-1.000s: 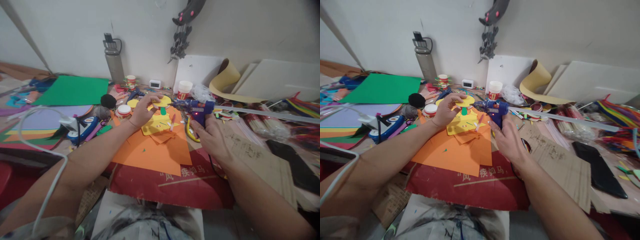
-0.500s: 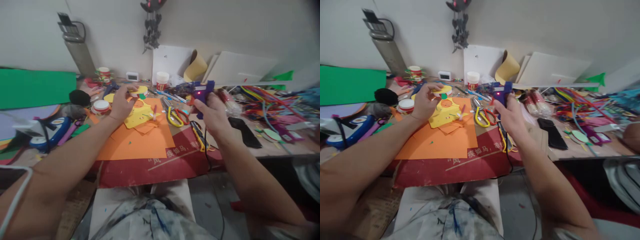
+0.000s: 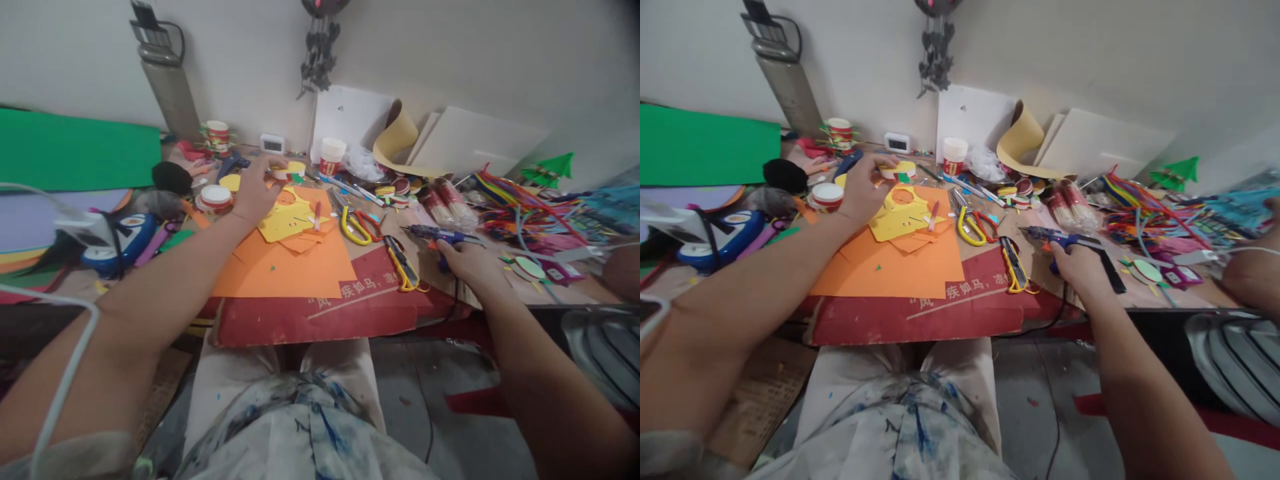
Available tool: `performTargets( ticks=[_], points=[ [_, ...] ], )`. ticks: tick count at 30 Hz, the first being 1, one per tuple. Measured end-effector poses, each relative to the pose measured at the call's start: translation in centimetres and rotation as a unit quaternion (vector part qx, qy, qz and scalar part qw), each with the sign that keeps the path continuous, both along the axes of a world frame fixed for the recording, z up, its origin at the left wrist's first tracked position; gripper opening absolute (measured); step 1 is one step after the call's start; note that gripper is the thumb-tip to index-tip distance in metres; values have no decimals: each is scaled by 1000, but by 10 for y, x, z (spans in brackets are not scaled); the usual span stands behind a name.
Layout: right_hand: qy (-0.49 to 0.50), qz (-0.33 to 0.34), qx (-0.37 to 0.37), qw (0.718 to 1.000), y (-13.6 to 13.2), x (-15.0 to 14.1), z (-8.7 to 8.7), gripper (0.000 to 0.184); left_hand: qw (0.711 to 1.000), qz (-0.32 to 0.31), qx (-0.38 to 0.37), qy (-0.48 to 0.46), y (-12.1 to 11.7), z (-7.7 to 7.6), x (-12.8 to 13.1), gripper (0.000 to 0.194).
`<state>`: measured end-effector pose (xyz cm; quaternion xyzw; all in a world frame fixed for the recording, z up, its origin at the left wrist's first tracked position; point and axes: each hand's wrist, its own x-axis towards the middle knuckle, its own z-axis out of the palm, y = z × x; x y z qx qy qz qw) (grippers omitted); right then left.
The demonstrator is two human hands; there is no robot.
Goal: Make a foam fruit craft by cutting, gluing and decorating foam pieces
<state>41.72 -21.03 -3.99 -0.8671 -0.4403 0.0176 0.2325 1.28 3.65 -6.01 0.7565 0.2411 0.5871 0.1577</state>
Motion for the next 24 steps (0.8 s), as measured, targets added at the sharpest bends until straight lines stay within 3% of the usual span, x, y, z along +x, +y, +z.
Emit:
performTargets(
  ticks=[2, 4, 5, 9, 14, 21, 24],
  points=[
    [-155, -9, -81, 985, 0, -6, 9, 47, 1000, -5, -11, -12, 0, -1, 0, 23],
    [-239, -1, -48, 970, 1, -24, 20, 40, 1000, -7, -13, -24, 1, -2, 1, 24],
    [-247, 39, -3, 968, 2, -37, 25, 34, 1000, -8, -11, -27, 2, -3, 2, 24],
    [-109, 301, 162, 933, 26, -110, 32, 19, 1000, -9, -6, -28, 6, -7, 3, 22],
    [-38, 433, 149, 888, 77, -184, 20, 7, 1000, -12, -4, -13, 8, -10, 3, 30],
    [-65, 453, 6, 889, 110, -209, 4, 8, 1000, 2, 13, 4, 2, -8, 7, 23],
    [-49, 439, 1, 897, 111, -208, 5, 11, 1000, -1, 12, 11, 1, -8, 7, 23]
  ],
)
